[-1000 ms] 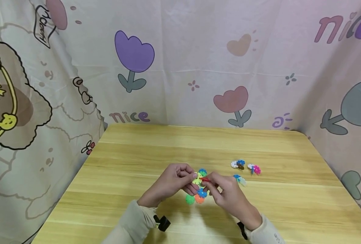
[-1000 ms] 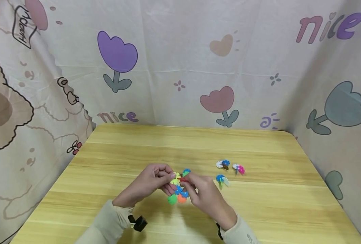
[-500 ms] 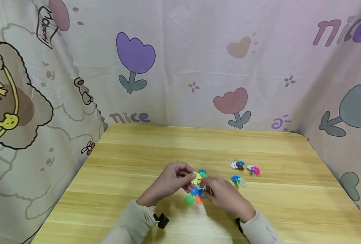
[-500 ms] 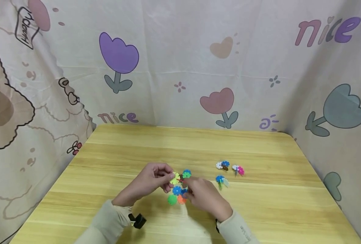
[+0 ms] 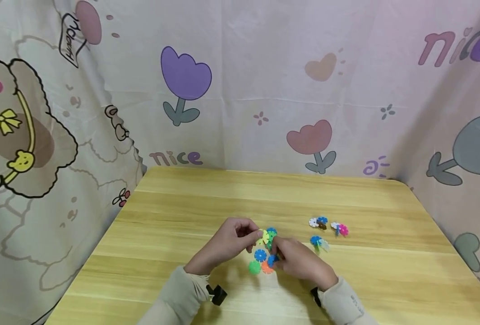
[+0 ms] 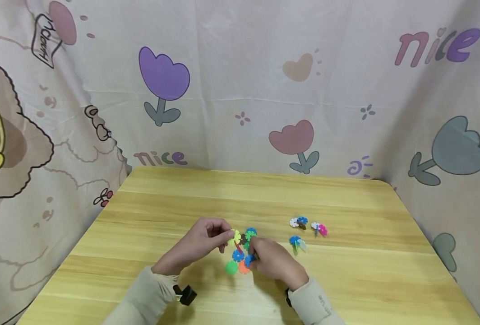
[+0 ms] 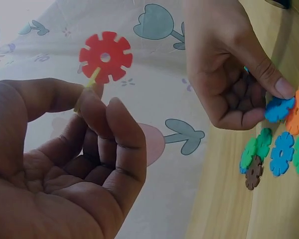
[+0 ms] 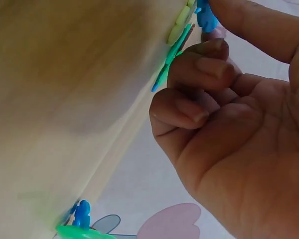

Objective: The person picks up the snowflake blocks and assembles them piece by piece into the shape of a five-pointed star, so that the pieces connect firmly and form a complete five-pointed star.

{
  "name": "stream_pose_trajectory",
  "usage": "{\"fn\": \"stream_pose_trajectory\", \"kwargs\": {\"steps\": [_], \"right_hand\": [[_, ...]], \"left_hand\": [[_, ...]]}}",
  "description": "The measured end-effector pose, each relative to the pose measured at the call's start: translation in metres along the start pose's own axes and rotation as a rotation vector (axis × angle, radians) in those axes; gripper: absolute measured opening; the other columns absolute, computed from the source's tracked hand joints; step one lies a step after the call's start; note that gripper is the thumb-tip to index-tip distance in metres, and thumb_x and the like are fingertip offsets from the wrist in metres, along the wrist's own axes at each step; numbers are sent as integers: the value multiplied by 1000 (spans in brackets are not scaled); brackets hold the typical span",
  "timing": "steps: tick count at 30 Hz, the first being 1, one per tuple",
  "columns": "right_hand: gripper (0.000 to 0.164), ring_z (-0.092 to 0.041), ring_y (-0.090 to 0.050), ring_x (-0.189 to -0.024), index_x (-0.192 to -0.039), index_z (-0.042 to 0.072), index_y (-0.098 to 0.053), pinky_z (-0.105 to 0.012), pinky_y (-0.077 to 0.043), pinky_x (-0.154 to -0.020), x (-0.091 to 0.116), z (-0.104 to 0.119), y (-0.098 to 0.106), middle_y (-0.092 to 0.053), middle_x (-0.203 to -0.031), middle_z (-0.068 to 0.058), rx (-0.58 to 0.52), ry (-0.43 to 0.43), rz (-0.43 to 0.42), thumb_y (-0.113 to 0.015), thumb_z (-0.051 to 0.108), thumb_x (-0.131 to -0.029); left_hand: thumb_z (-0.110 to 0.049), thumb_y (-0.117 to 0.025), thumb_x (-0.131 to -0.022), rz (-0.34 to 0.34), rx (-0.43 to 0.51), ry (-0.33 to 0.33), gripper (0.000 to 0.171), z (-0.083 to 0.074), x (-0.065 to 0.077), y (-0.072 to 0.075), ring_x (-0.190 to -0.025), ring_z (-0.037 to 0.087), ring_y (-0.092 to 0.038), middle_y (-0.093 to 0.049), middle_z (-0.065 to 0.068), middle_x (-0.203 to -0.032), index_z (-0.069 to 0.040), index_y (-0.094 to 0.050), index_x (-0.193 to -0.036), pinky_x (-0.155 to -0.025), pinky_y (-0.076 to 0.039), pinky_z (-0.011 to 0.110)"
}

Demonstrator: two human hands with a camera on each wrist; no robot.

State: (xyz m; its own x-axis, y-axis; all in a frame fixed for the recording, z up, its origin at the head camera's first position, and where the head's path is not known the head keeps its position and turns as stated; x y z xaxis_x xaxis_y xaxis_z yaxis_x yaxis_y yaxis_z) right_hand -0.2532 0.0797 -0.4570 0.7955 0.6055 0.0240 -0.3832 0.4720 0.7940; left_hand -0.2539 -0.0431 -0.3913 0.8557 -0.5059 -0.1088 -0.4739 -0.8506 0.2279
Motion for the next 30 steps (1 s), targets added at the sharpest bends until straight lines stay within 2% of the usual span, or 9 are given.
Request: {"fn": "stream_pose_trajectory", "kwargs": {"steps": [4,6,8,10,13,15,19,25,30], "right_hand": [[19,-5,-47,-66,-89,14,-60,-24,-44,-57,3,2,2,-56,-78,8,-25,19,10,-78,7,-93],[18,-3,-47,-63,-86,14,-61,-22,-43,-55,5,7,10,-56,-75,8,-34,33,-24,-75,8,-95],[18,-2,-46,-59,-84,15,-62,-21,-42,-51,9,16,24,-56,-71,8,-69,60,-103,-72,7,-97],[20,-1,-44,-56,-84,16,-63,-21,-41,-48,15,28,43,-54,-68,9,-101,114,-223,-71,5,-98],[22,2,-42,-53,-86,19,-65,-20,-40,-44,26,51,66,-53,-67,13,-131,239,-393,-69,1,-98],[23,3,-42,-53,-88,19,-65,-19,-40,-43,32,64,74,-51,-68,15,-121,319,-459,-68,-1,-98],[26,5,-42,-54,-88,19,-64,-15,-40,-43,37,77,76,-49,-69,16,-97,408,-509,-68,-5,-97],[26,5,-41,-55,-89,16,-67,-11,-37,-45,39,81,76,-50,-69,14,-52,455,-586,-70,-9,-93],[23,4,-47,-57,-92,10,-70,-9,-41,-48,43,87,76,-57,-71,9,-17,510,-638,-68,-13,-90]], "left_hand": [[-17,-62,-105,6,12,10,22,2,0,0,-66,15,-61,-62,8,-75,1,-70,-96,-62,-55,27],[-18,-62,-105,1,16,27,21,5,0,1,-67,15,-62,-64,10,-76,-1,-71,-97,-64,-58,30],[-18,-63,-105,-11,20,47,20,7,0,3,-68,16,-63,-66,10,-78,-2,-72,-97,-67,-60,32],[-18,-64,-105,-28,19,62,19,9,0,6,-68,16,-63,-66,8,-77,-3,-73,-98,-67,-60,32],[-17,-66,-104,-53,21,74,19,10,-1,9,-67,15,-63,-67,8,-77,-2,-75,-98,-66,-60,31],[-17,-66,-103,-65,22,73,19,10,-1,11,-67,15,-63,-67,9,-77,0,-75,-99,-65,-61,33],[-16,-67,-103,-81,29,79,20,10,-1,12,-67,16,-64,-69,12,-78,2,-75,-99,-65,-61,34],[-15,-67,-103,-97,80,103,21,10,0,14,-64,13,-62,-69,11,-75,5,-74,-100,-59,-56,24],[-13,-65,-104,-87,133,101,22,8,0,12,-63,11,-62,-70,14,-76,8,-75,-103,-57,-55,22]]}}
Point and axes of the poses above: each hand's wrist, its own x-axis away from the middle knuckle, its own y-axis out of the back of the hand, z = x × y, the point moved 10 cm from there along -x, towards the middle knuckle
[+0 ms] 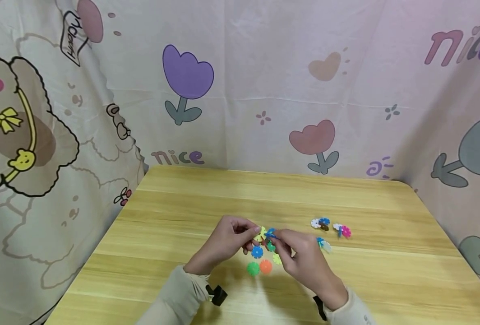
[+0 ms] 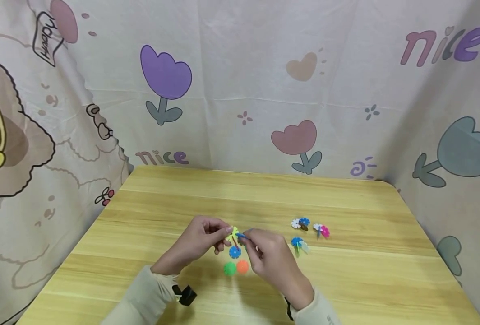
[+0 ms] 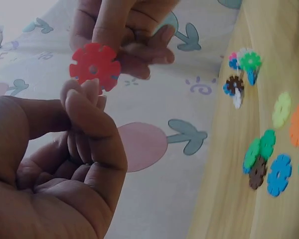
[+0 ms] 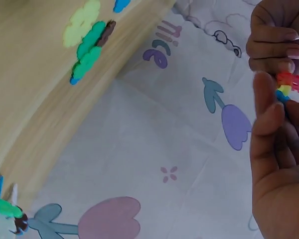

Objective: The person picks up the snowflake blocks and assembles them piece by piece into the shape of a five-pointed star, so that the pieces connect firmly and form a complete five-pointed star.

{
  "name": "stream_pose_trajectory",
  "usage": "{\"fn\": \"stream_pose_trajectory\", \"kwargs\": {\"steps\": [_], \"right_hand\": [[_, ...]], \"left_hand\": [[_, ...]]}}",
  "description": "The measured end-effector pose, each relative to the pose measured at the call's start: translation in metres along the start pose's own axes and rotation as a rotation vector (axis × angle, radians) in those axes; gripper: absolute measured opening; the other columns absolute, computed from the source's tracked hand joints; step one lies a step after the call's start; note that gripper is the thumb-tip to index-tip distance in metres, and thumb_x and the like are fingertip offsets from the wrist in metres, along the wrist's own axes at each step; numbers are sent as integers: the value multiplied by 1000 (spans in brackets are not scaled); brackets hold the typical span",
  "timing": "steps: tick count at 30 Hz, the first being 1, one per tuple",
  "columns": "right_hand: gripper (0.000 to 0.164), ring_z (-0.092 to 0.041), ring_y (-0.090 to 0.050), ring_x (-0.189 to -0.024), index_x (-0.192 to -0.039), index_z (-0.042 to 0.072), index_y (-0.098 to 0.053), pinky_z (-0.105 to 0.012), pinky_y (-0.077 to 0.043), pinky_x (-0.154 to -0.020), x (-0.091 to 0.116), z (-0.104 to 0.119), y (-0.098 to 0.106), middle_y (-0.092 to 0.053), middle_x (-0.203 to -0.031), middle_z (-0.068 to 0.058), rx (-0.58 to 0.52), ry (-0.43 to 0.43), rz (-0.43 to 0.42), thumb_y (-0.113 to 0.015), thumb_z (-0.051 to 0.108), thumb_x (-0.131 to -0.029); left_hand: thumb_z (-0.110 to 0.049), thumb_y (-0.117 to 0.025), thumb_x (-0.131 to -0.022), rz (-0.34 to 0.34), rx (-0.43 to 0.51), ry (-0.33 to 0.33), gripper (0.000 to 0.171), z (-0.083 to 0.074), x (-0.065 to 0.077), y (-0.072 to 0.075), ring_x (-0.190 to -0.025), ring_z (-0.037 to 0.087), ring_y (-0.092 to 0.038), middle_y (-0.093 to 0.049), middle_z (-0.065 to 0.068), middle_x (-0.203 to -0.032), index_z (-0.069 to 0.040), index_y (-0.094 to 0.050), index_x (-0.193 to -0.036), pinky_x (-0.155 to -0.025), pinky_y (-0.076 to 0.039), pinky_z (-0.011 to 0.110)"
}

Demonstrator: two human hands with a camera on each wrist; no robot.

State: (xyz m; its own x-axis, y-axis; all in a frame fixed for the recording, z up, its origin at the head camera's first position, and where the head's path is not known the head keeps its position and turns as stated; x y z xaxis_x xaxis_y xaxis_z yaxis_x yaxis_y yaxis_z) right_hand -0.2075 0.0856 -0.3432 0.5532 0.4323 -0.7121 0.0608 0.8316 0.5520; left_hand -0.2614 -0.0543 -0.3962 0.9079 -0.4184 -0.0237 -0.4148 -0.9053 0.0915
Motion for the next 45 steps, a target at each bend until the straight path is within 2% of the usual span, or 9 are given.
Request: {"fn": "stream_pose_trajectory", "kwargs": {"steps": [6,10,15,25,28,33,36,43,45], "right_hand": [[22,-4,-64,-61,-93,6,-71,-12,-52,-56,0,7,5,-67,-73,0,14,42,-64,-68,-15,-88],[20,-6,-63,-57,-92,5,-71,-13,-52,-54,0,15,10,-66,-71,0,23,82,-111,-66,-14,-88],[22,-3,-61,-55,-90,4,-71,-11,-50,-51,1,13,9,-64,-69,1,15,56,-91,-66,-17,-87],[26,1,-57,-55,-90,5,-72,-10,-47,-49,2,6,8,-62,-66,2,0,42,-70,-69,-20,-84],[26,2,-57,-57,-90,7,-71,-10,-47,-50,1,2,2,-62,-69,3,-13,13,-39,-69,-19,-87],[16,4,-58,-63,-94,9,-70,-12,-50,-53,4,-10,-13,-64,-76,7,-18,-124,101,-68,-7,-96],[10,5,-57,-62,-99,7,-68,-14,-51,-54,8,-15,-18,-63,-75,9,-34,-183,142,-67,-4,-98],[22,9,-40,-54,-91,9,-57,-11,-40,-44,14,-15,-16,-53,-66,12,45,-151,135,-69,-10,-93],[25,8,-38,-53,-89,10,-56,-10,-39,-43,16,-18,-13,-52,-66,11,80,-140,139,-69,-12,-91]], "left_hand": [[-12,-65,-104,-11,62,-5,24,0,-1,-5,-64,9,-64,-72,12,-77,9,-75,-108,-57,-54,20],[-12,-65,-104,-18,104,-7,25,1,1,-10,-63,8,-64,-74,13,-77,10,-75,-110,-57,-54,19],[-13,-66,-103,-37,118,-6,25,3,2,-13,-63,8,-65,-74,16,-78,9,-76,-110,-58,-54,20],[-14,-67,-103,-30,85,12,25,5,-1,-15,-64,9,-65,-74,10,-76,8,-76,-111,-59,-55,21],[-15,-67,-103,-21,68,14,26,9,-3,-12,-66,10,-65,-74,11,-78,8,-76,-112,-60,-56,22],[-16,-66,-103,7,13,23,24,19,-8,-4,-66,11,-64,-72,13,-78,5,-77,-108,-60,-55,22],[-16,-67,-103,31,-14,27,22,24,-10,-3,-64,11,-62,-70,17,-77,2,-79,-103,-58,-55,22],[-16,-67,-103,61,-23,44,22,35,-14,-10,-62,11,-61,-70,18,-75,4,-78,-102,-60,-56,24],[-18,-66,-104,61,-63,33,25,35,-15,-12,-63,14,-63,-71,18,-78,3,-78,-103,-60,-57,26]]}}
Point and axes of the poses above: each hand's wrist, its own x-axis away from the middle knuckle, its own y-axis out of the back of the hand, z = x × y, the point moved 10 cm from there along -x, towards the middle knuckle
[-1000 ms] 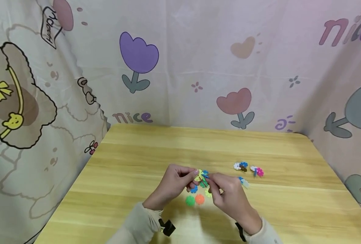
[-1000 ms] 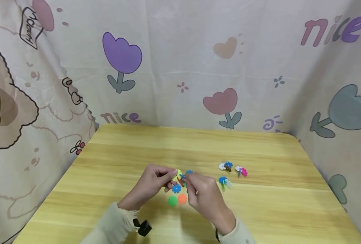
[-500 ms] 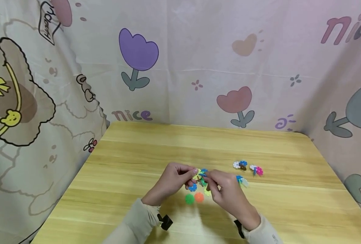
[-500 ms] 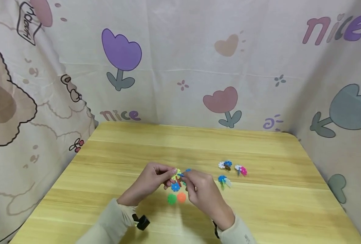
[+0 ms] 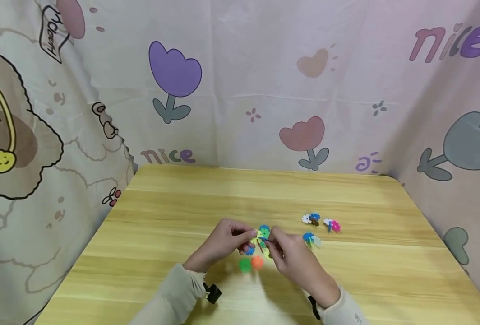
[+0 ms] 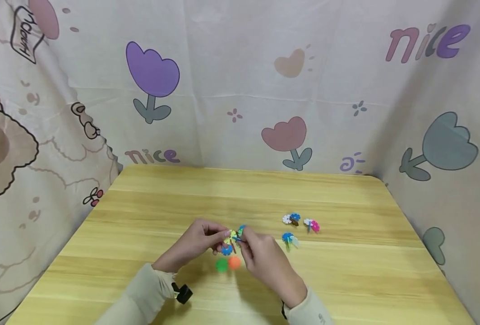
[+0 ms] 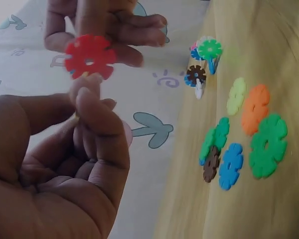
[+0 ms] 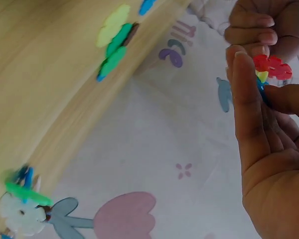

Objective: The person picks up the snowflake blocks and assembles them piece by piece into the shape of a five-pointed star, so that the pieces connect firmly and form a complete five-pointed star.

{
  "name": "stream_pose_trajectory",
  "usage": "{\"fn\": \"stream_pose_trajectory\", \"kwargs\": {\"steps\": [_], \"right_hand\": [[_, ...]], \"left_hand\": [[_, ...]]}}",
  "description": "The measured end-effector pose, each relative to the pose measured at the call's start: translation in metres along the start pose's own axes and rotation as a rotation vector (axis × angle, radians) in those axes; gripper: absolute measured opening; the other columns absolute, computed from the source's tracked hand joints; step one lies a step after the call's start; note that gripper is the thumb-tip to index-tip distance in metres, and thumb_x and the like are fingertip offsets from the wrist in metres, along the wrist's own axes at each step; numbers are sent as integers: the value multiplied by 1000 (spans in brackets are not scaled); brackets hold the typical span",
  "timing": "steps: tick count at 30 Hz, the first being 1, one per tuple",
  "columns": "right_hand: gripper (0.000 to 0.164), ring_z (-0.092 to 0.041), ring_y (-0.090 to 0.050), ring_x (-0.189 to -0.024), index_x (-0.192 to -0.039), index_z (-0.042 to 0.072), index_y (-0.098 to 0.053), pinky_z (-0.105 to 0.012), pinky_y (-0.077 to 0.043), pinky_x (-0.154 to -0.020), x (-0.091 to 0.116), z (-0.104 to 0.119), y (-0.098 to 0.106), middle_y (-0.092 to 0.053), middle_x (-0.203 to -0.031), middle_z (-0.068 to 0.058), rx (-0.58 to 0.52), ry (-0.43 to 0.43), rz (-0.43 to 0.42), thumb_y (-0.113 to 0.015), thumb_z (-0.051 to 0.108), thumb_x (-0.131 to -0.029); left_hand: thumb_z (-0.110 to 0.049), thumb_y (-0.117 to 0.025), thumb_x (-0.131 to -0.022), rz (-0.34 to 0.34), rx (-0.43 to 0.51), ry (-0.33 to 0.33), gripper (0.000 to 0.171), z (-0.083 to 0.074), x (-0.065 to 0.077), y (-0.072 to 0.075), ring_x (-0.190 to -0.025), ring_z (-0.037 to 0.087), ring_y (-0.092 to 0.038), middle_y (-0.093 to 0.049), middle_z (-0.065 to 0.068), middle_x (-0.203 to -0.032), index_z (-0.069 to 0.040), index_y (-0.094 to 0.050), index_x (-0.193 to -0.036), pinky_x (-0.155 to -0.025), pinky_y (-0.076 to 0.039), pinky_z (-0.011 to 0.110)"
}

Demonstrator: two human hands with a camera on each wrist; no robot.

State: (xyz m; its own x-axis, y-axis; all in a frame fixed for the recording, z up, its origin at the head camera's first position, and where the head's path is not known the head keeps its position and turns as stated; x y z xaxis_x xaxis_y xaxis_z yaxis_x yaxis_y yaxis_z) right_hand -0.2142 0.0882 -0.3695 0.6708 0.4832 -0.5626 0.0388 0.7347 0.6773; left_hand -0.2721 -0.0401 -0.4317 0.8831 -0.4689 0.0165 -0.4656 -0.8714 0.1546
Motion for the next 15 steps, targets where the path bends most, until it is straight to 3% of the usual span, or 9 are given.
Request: {"fn": "stream_pose_trajectory", "kwargs": {"steps": [3,7,10,15], "right_hand": [[28,2,-52,-55,-86,9,-56,-10,-45,-47,3,-13,4,-61,-68,4,6,-18,12,-69,-16,-89],[26,-15,-70,-64,-85,6,-60,-20,-57,-55,13,-45,22,-72,-80,-11,-104,-134,67,-69,-18,-88],[22,-19,-70,-62,-83,5,-64,-27,-59,-53,23,-76,47,-72,-80,-11,-143,-269,114,-70,-15,-88],[20,-15,-62,-55,-78,5,-64,-30,-55,-49,53,-129,93,-66,-71,-7,-88,-530,204,-71,-8,-92]], "left_hand": [[-26,-65,-105,-41,-168,-17,28,1,1,4,-68,18,-65,-73,15,-83,-2,-79,-106,-60,-57,28],[-32,-69,-102,-66,-458,-9,25,6,2,7,-74,16,-63,-70,3,-86,-9,-78,-105,-62,-53,28],[-31,-77,-96,-23,-588,14,23,11,4,2,-75,12,-60,-66,-3,-85,-9,-74,-104,-65,-53,30],[-34,-87,-85,43,-710,65,36,19,10,-3,-68,10,-55,-60,-6,-78,-9,-67,-101,-61,-48,29]]}}
Point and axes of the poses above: each hand's wrist, its own x-axis away from the middle knuckle, its own y-axis out of the back of the hand, z = x × y, the point moved 10 cm from there along -x, towards the middle knuckle
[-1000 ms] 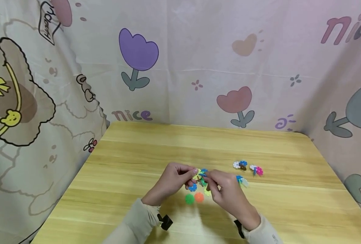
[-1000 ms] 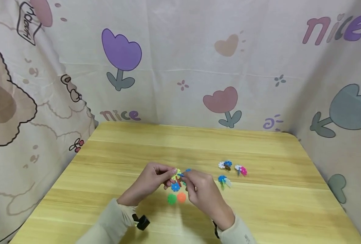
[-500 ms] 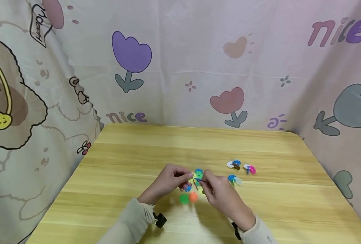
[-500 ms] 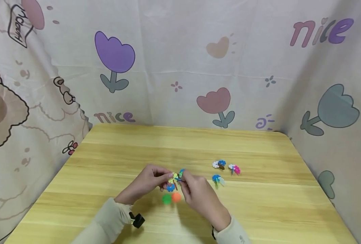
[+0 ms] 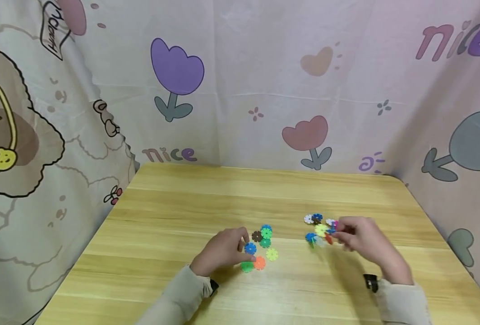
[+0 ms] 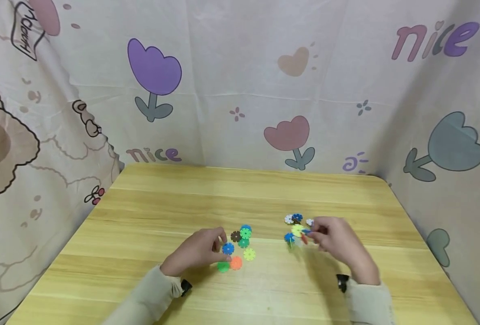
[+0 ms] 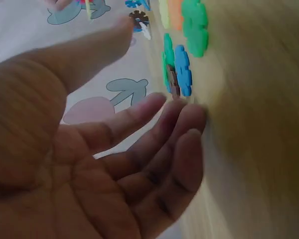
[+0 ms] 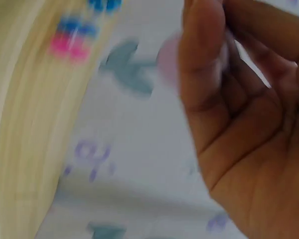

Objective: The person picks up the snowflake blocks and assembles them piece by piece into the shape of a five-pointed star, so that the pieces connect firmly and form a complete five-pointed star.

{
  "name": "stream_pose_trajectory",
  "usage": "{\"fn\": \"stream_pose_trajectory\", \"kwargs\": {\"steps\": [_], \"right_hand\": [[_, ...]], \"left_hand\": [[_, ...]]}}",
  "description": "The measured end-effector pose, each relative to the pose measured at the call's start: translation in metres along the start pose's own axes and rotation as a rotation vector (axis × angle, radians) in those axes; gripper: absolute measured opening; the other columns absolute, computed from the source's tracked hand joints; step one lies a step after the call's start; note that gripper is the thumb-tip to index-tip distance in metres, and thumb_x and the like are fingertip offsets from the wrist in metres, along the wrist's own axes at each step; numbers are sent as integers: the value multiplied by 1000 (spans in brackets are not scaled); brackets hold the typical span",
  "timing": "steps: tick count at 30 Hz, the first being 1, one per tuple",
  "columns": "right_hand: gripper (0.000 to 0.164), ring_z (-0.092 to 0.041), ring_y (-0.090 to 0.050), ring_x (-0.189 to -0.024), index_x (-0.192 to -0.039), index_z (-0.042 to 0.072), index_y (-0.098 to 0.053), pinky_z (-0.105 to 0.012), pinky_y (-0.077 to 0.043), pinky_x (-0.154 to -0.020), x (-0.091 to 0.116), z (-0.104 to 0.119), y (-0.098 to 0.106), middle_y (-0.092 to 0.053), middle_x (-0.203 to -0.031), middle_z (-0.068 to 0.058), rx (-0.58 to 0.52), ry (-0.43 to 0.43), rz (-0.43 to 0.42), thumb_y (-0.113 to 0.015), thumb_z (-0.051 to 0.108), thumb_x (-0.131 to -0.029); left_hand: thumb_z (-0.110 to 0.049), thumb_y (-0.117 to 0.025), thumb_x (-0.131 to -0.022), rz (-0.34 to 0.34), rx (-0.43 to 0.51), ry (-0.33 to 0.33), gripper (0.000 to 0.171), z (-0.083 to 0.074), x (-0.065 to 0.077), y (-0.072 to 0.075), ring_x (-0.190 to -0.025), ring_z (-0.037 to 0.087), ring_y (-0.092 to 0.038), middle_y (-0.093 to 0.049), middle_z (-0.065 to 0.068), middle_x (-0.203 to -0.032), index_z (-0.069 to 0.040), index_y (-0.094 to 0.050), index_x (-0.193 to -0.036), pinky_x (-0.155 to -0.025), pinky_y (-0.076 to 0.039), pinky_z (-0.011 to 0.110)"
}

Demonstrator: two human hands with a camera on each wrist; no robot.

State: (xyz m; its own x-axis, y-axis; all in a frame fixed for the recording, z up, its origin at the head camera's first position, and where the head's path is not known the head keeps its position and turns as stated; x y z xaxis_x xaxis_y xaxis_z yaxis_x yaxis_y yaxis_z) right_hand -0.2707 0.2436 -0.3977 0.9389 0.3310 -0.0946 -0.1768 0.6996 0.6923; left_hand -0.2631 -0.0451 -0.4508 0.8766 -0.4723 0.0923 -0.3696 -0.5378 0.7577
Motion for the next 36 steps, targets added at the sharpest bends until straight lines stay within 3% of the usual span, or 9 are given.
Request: {"fn": "stream_pose_trajectory", "kwargs": {"steps": [3,8,13,23,27,30,33,36], "right_hand": [[21,-14,-58,-50,-77,4,-61,-31,-53,-46,9,-28,9,-62,-64,-7,20,-92,79,-70,-5,-94],[23,-17,-61,-52,-76,2,-58,-32,-55,-47,13,-51,3,-63,-62,-6,-3,-127,180,-65,-5,-97],[23,-21,-63,-51,-76,3,-57,-32,-55,-47,14,-63,1,-63,-62,-6,13,-164,192,-64,-7,-95],[22,-24,-61,-51,-78,3,-56,-33,-53,-46,13,-77,-5,-61,-60,-7,8,-265,216,-62,-7,-97],[19,-23,-60,-51,-80,3,-58,-32,-51,-45,15,-75,-1,-61,-59,-7,27,-260,212,-67,-2,-95],[18,-22,-59,-50,-80,4,-59,-31,-50,-43,17,-68,5,-60,-60,-5,80,-259,189,-71,0,-94],[18,-21,-58,-50,-80,5,-60,-29,-48,-41,16,-49,7,-60,-63,-4,147,-240,162,-70,1,-94],[17,-17,-57,-49,-81,6,-61,-29,-48,-43,10,-19,-3,-60,-66,-2,169,-161,158,-71,2,-94]], "left_hand": [[-34,-92,-80,19,-40,-3,36,0,1,-4,-64,9,-51,-56,-8,-73,-13,-64,-89,-57,-44,28],[-31,-97,-71,23,-76,-34,40,-3,2,-13,-64,6,-49,-54,-11,-72,-16,-61,-78,-58,-44,25],[-25,-97,-71,29,-95,-58,39,-9,3,-20,-63,5,-47,-52,-12,-70,-15,-60,-78,-58,-44,24],[-22,-98,-71,31,-108,-45,38,-6,1,-18,-62,6,-45,-51,-11,-70,-14,-61,-78,-58,-43,23],[-21,-98,-71,40,-75,-45,38,-6,0,-17,-64,6,-46,-52,-10,-70,-14,-61,-77,-59,-43,23],[-18,-92,-78,44,-7,-30,32,-2,-1,-13,-64,7,-47,-52,-8,-70,-14,-61,-76,-59,-43,24],[-14,-85,-88,3,47,2,25,5,-5,-6,-64,11,-48,-54,-5,-72,-13,-60,-80,-59,-43,26],[-15,-82,-91,-42,45,33,21,10,-11,-2,-70,15,-50,-56,-2,-78,-11,-61,-90,-62,-45,29]]}}
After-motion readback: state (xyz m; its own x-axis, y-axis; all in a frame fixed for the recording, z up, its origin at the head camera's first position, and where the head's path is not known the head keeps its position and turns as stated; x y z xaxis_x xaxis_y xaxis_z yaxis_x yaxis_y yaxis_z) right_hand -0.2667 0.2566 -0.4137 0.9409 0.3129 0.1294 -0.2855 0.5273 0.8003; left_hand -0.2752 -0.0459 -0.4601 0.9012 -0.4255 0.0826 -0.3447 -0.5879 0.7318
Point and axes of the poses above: each hand's wrist, its own x-axis away from the middle knuckle, its own y-axis out of the back of the hand, z = x × y, the point moved 10 cm from there along -x, towards the middle knuckle
